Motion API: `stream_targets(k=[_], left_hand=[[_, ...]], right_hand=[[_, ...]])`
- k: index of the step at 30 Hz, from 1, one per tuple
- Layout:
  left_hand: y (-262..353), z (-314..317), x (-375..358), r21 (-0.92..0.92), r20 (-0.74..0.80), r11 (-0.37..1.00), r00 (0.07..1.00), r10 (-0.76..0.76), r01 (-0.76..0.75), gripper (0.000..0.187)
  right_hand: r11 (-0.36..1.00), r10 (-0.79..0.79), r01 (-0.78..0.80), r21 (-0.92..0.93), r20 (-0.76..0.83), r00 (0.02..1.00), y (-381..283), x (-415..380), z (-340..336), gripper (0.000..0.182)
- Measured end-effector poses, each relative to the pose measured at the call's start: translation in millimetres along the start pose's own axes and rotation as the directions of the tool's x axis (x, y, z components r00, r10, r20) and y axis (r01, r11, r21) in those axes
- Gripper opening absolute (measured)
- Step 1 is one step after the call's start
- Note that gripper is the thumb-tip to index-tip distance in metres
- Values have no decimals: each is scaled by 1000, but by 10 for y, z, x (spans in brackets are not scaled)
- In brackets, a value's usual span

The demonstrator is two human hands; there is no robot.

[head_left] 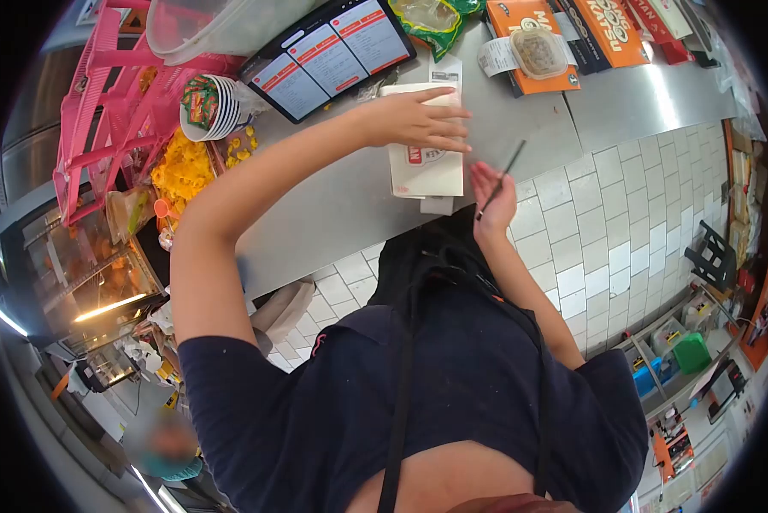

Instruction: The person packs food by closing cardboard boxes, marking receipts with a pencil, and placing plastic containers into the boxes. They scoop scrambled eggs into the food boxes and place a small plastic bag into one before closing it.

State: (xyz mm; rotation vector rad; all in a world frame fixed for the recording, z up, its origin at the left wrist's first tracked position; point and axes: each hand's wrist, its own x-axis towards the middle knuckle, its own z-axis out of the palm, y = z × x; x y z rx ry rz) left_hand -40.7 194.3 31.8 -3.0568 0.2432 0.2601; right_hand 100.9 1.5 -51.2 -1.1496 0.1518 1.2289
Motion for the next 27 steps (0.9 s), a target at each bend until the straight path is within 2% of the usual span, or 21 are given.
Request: stream_targets(k=[1,2,3,4,5,6,7,8,9,10,11,12,13,15,17,19,21,22,23,25,27], left_hand=[[-44,38,72,-6,-72,998,995,69,-70,86],[-69,76,105,64,-63,996,996,65,-61,78],[-45,28,115,69,-60,996,996,65,-61,78],[40,-50,117,-5,-38,994,993,-112,112,75],[133,-138,116,-75,-4,956,958,-286,285,73],[281,-88,102,-79,-59,887,886,-460,455,71],[503,-34,130,-72,-55,889,888,-457,453,71],[751,17,179,-393,-158,631,627,-763,669,76],[947,38,238,-686,-118,270,263,-958,676,84],[1114,23,342,-681,-119,273,265,-957,679,84],[1267,10,488,-638,-11,118,144,-990,761,93],[1358,14,608,-575,94,-50,6,-996,816,102],[1393,38,692,-574,103,-64,-5,-995,817,102],[1413,58,779,-515,93,-84,-42,-995,853,107],[1391,24,750,-543,76,-79,-44,-996,836,109],[1404,44,735,-654,26,-15,3,-1000,756,105],[1362,219,763,-659,25,-15,2,-1000,752,103],[1292,269,784,-663,23,-6,12,-1000,749,102],[1222,309,820,-663,26,-19,-2,-1000,748,102],[1027,288,907,-665,-7,16,16,-1000,747,99],[830,333,1015,-666,-27,19,1,-1000,746,99]], right_hand=[[961,-178,163,-224,-48,983,-61,-39,-49,28],[962,-179,166,-219,-43,983,-124,-66,-142,28],[895,-285,293,-336,75,956,-190,-81,-278,28],[799,-370,422,-429,202,907,-266,-91,-364,29],[800,-372,425,-424,205,905,-326,-91,-422,29],[773,-335,412,-481,242,911,-381,-97,-456,29],[743,-296,401,-536,274,915,-414,-97,-462,29],[765,-265,380,-521,283,922,-437,-79,-428,29],[769,-268,382,-513,285,920,-460,-41,-373,29],[743,-248,397,-539,329,911,-480,-5,-311,29],[715,-225,413,-564,374,900,-497,37,-238,29],[752,-213,397,-526,376,902,-499,90,-128,29],[751,-200,390,-532,380,903,-476,202,-113,29],[657,33,315,-685,444,896,-457,421,-90,27],[621,78,332,-710,478,875,-575,583,-39,26],[582,131,343,-738,501,856,-676,643,37,24],[716,15,412,-564,602,798,-726,682,90,24],[714,-44,441,-544,594,804,-743,687,98,24],[711,-32,440,-548,600,799,-778,678,93,24],[749,-114,404,-524,499,859,-868,616,62,24],[766,-126,395,-508,483,867,-901,601,-61,24]])
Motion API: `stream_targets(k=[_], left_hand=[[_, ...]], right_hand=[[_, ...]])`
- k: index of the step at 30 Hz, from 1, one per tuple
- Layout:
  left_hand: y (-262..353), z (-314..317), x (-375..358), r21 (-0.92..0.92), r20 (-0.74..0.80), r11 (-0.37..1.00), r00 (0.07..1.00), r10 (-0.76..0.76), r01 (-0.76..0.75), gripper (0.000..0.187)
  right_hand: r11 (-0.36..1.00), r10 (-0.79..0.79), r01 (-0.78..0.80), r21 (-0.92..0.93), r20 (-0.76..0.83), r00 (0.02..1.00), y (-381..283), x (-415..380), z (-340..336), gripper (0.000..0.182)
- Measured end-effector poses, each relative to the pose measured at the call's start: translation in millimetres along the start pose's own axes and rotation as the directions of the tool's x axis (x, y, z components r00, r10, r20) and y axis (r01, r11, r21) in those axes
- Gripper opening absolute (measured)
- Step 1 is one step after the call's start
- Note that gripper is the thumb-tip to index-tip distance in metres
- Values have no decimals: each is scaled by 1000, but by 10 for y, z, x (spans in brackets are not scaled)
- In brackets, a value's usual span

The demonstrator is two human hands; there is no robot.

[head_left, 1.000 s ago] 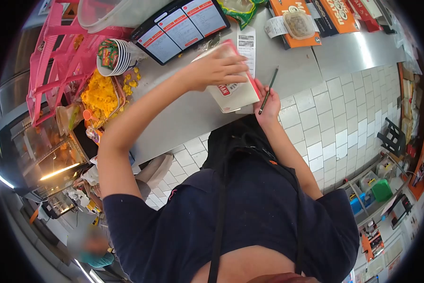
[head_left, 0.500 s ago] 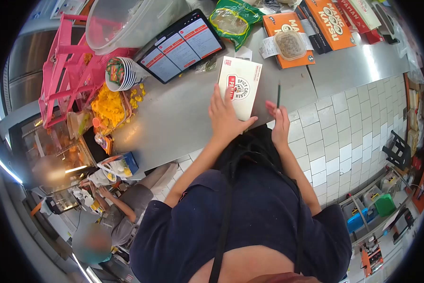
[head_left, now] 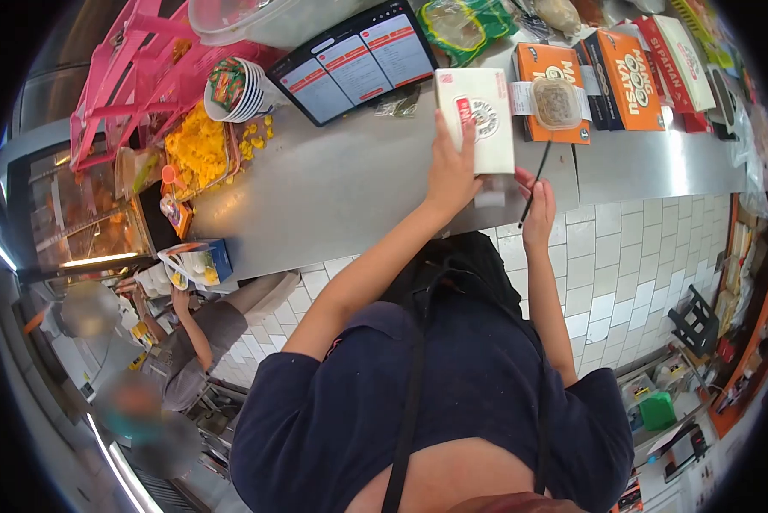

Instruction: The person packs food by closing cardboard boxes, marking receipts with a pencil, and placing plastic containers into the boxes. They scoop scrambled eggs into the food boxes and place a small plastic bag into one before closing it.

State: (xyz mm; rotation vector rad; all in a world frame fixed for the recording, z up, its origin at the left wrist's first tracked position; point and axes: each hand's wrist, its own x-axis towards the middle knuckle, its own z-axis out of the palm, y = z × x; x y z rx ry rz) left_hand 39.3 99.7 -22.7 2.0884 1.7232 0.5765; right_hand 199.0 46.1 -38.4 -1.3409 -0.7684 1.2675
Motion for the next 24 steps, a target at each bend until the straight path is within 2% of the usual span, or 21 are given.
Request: stream_targets(k=[3,6,8,9,11,12,13,14,15,17,18,20,21,22,23,24], left_hand=[[62,117,307,1,-52,999,998,45,-45,100],[115,111,467,-23,-7,1000,1000,-8,8,101],[91,76,502,-42,87,999,996,-20,24,100],[63,51,495,-32,70,999,997,-34,36,100],[2,-4,337,-102,-82,988,991,105,-113,102],[-53,-49,213,-168,-92,979,990,105,-119,98],[-117,-90,53,-228,-111,966,989,101,-124,94],[-203,-104,-167,-238,-115,966,990,75,-101,89],[-311,-109,-407,-240,-133,968,990,42,-73,85],[-559,-219,-886,-230,-124,973,990,-63,33,77],[-721,-316,-1074,-183,-191,980,974,-118,83,77],[-988,-479,-1442,-210,-237,938,917,-321,275,68],[-1144,-556,-1564,-195,-281,931,892,-354,308,68],[-1322,-645,-1656,-305,-415,863,760,-501,403,64],[-1504,-748,-1744,-427,-516,783,589,-622,453,60],[-1639,-896,-1840,-426,-547,780,557,-625,458,60]], right_hand=[[998,3,-5,-66,-29,1000,-23,-145,-110,24],[994,10,-8,-110,13,1000,38,-266,-211,24],[992,2,1,-123,23,1000,54,-331,-232,24],[988,-4,6,-155,12,1000,53,-357,-227,24],[988,-41,40,-153,-6,999,95,-401,-193,25],[989,-42,47,-143,37,998,81,-421,-170,25],[958,-74,80,-276,30,997,52,-439,-146,27],[909,-118,124,-397,40,992,22,-449,-106,29],[883,-132,158,-442,89,987,-3,-460,-53,28],[847,-133,224,-483,214,968,-8,-469,63,26],[841,-120,248,-481,281,952,36,-449,142,24],[828,-83,303,-472,429,899,117,-403,336,22],[799,-50,322,-508,478,877,145,-394,426,21],[801,-56,352,-484,525,849,202,-368,525,21],[781,-50,404,-476,597,800,283,-332,649,20],[760,-43,453,-466,659,751,294,-309,770,20]])
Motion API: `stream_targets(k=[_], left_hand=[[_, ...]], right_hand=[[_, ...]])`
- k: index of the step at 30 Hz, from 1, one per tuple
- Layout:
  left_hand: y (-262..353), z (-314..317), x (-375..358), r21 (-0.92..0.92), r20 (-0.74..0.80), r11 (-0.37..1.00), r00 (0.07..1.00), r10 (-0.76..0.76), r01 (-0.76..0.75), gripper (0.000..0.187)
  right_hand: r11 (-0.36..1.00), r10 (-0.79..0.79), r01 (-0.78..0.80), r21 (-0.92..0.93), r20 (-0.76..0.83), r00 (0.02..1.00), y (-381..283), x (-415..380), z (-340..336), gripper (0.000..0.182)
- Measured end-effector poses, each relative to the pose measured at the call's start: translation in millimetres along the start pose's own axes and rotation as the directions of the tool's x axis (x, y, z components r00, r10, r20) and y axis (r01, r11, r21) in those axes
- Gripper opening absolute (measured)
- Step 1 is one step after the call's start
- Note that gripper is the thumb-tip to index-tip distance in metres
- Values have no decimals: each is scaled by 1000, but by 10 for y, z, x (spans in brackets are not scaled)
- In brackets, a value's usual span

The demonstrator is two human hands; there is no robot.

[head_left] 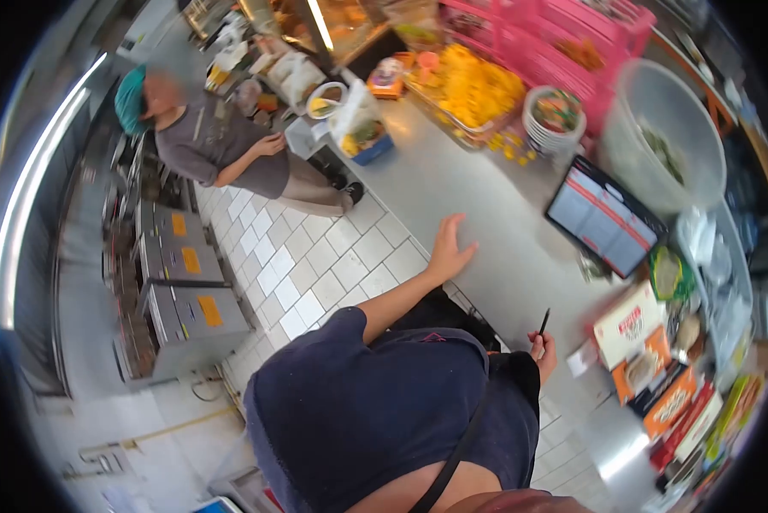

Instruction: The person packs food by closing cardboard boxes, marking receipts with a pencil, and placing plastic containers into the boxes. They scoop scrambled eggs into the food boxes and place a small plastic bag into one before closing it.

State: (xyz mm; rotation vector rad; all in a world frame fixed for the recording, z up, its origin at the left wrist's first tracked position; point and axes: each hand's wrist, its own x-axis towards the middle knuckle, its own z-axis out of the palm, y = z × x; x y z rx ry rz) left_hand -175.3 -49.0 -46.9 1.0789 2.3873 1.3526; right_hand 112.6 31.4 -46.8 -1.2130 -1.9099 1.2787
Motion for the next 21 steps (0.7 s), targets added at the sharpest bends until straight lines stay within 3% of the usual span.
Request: stream_targets(k=[2,4,6,8,9,10,11,12,13,14,15,16,18,19,20,21], left_hand=[[-295,-355,202,0,-324,999,945,-46,48,57],[-739,-786,371,93,-541,993,841,-13,75,59],[-1167,-1296,577,44,-709,987,700,-78,154,61],[-1638,-1835,917,-20,-791,991,604,-96,132,63],[-1730,-2103,1140,-26,-786,994,611,-88,111,63],[-1750,-2395,1372,27,-695,999,719,-13,44,61],[-1759,-2628,1597,75,-583,997,810,64,-25,60],[-1647,-2824,1837,74,-563,997,824,69,-33,60],[-1473,-2988,2068,52,-132,988,982,-135,143,55],[-1425,-3068,2208,118,325,945,887,-327,305,50],[-1593,-3055,2280,-272,635,886,762,-127,374,38],[-1549,-3117,2255,-274,655,882,746,-122,384,38],[-1282,-3352,2140,-431,513,836,854,-83,340,31],[-1371,-3384,2056,-429,521,838,850,-76,338,31],[-1529,-3390,1922,-627,298,696,933,-200,349,29],[-1688,-3370,1777,-797,81,536,928,-365,280,28]], right_hand=[[997,-70,72,-17,65,995,-193,232,193,20],[981,-172,180,-75,102,980,-563,457,413,20],[990,-133,137,-45,84,988,-819,611,723,19],[996,-84,84,-7,42,996,-966,758,1044,19],[999,-21,19,39,52,998,-940,775,1229,20],[995,47,-53,88,65,997,-943,791,1458,21],[995,12,-17,97,52,999,-932,798,1699,22],[995,30,-34,99,35,999,-941,796,1970,22],[999,-40,38,18,112,993,-961,799,2232,23],[992,-98,112,-58,196,976,-1012,784,2422,24],[980,-167,187,-68,229,959,-1222,806,2658,23],[959,-245,273,-76,264,933,-1465,880,2919,24],[948,-304,319,8,325,896,-1676,1090,3340,24],[857,-494,516,18,318,809,-1805,1241,3523,25],[726,-659,687,29,315,683,-1926,1375,3696,27],[729,-656,683,30,313,687,-2062,1480,3852,27]])
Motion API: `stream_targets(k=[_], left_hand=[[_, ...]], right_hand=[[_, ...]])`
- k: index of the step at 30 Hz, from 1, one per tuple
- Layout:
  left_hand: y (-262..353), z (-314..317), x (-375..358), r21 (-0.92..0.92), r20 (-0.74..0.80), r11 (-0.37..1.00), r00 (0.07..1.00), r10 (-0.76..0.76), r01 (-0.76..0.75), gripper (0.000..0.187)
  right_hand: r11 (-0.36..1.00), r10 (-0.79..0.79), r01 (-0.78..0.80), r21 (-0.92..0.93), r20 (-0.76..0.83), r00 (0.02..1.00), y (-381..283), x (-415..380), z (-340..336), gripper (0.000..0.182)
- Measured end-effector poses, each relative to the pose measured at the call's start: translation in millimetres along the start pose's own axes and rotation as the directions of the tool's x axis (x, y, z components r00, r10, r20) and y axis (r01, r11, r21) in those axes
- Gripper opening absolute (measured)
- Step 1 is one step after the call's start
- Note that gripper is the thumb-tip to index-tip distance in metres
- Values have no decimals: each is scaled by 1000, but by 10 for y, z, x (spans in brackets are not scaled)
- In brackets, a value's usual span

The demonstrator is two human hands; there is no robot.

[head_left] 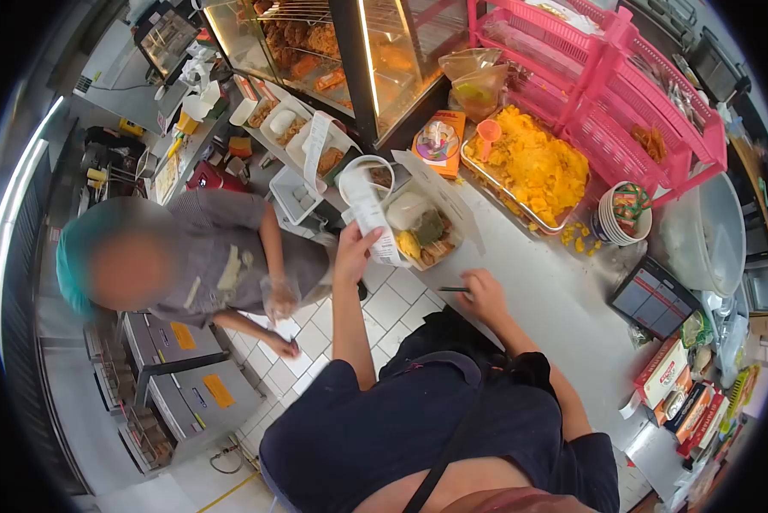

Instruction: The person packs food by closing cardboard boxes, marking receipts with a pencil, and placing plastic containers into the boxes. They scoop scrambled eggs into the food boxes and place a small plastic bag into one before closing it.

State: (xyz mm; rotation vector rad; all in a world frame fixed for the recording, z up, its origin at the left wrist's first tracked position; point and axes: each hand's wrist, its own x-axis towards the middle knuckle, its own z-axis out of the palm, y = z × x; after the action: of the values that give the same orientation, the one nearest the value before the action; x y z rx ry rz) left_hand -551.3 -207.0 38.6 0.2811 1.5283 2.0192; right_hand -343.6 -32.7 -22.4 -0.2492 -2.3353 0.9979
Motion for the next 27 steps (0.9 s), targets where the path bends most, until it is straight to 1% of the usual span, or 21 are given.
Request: stream_targets(k=[1,2,3,5,6,8,9,11,12,13,15,16,17,19,20,21,22,23,25,26,27], left_hand=[[-159,-93,-39,4,-2,1000,1000,-7,7,28],[-359,-136,-49,74,-151,997,988,-22,34,27],[-554,-174,-33,144,-293,987,956,-24,69,26],[-987,-232,107,303,-206,953,975,79,-14,27],[-1125,-171,160,316,-174,949,983,59,-1,27],[-1382,17,176,312,-223,949,975,26,46,28],[-1391,161,150,316,-162,946,987,-17,68,28],[-1153,629,-14,204,65,948,963,-263,245,31],[-965,805,-93,289,188,872,869,-457,396,31],[-846,997,-213,310,249,848,824,-509,429,31],[-723,1329,-478,59,527,752,619,-582,657,31],[-792,1539,-635,-22,491,768,676,-549,640,27],[-923,1714,-736,2,516,746,638,-572,666,27],[-1111,2075,-839,15,570,841,686,-452,541,27],[-1122,2246,-890,31,578,827,665,-473,561,26],[-1187,2369,-886,47,586,820,649,-485,570,26],[-1268,2499,-892,134,630,793,567,-531,594,25],[-1362,2644,-903,219,660,761,482,-577,611,24],[-1456,2998,-671,265,647,772,488,-587,578,26],[-1509,3215,-457,89,649,828,599,-470,553,26],[-1538,3398,-325,-87,622,863,704,-343,497,26]], right_hand=[[984,-122,134,-119,99,988,-41,207,91,28],[936,-231,275,-219,208,950,-56,320,168,30],[939,-226,268,-214,202,953,-7,318,267,30],[954,56,36,-298,294,954,148,263,450,34],[952,90,-3,-307,270,959,220,228,421,34],[943,179,-129,-307,141,974,329,37,230,42],[921,238,-192,-338,100,966,349,23,80,42],[950,231,-217,-224,37,972,370,34,-396,49],[920,302,-293,-262,-6,953,277,-26,-633,49],[898,350,-364,-249,-97,932,149,-73,-865,51],[839,427,-475,-265,-222,877,-107,-344,-1173,53],[840,534,-542,22,-205,820,-254,-502,-1252,50],[774,615,-550,315,-165,771,-368,-656,-1294,47],[742,651,-574,346,-168,740,-510,-981,-1304,42],[546,821,-696,466,-135,554,-532,-1156,-1317,40],[320,937,-757,570,-69,344,-561,-1282,-1336,40],[374,912,-632,679,-146,383,-595,-1384,-1366,35],[363,918,-633,684,-146,368,-606,-1479,-1414,35],[166,980,-640,750,-53,191,-661,-1684,-1492,34],[225,972,-620,752,-127,198,-566,-1909,-1416,32],[204,976,-615,762,-108,190,-555,-2013,-1403,32]])
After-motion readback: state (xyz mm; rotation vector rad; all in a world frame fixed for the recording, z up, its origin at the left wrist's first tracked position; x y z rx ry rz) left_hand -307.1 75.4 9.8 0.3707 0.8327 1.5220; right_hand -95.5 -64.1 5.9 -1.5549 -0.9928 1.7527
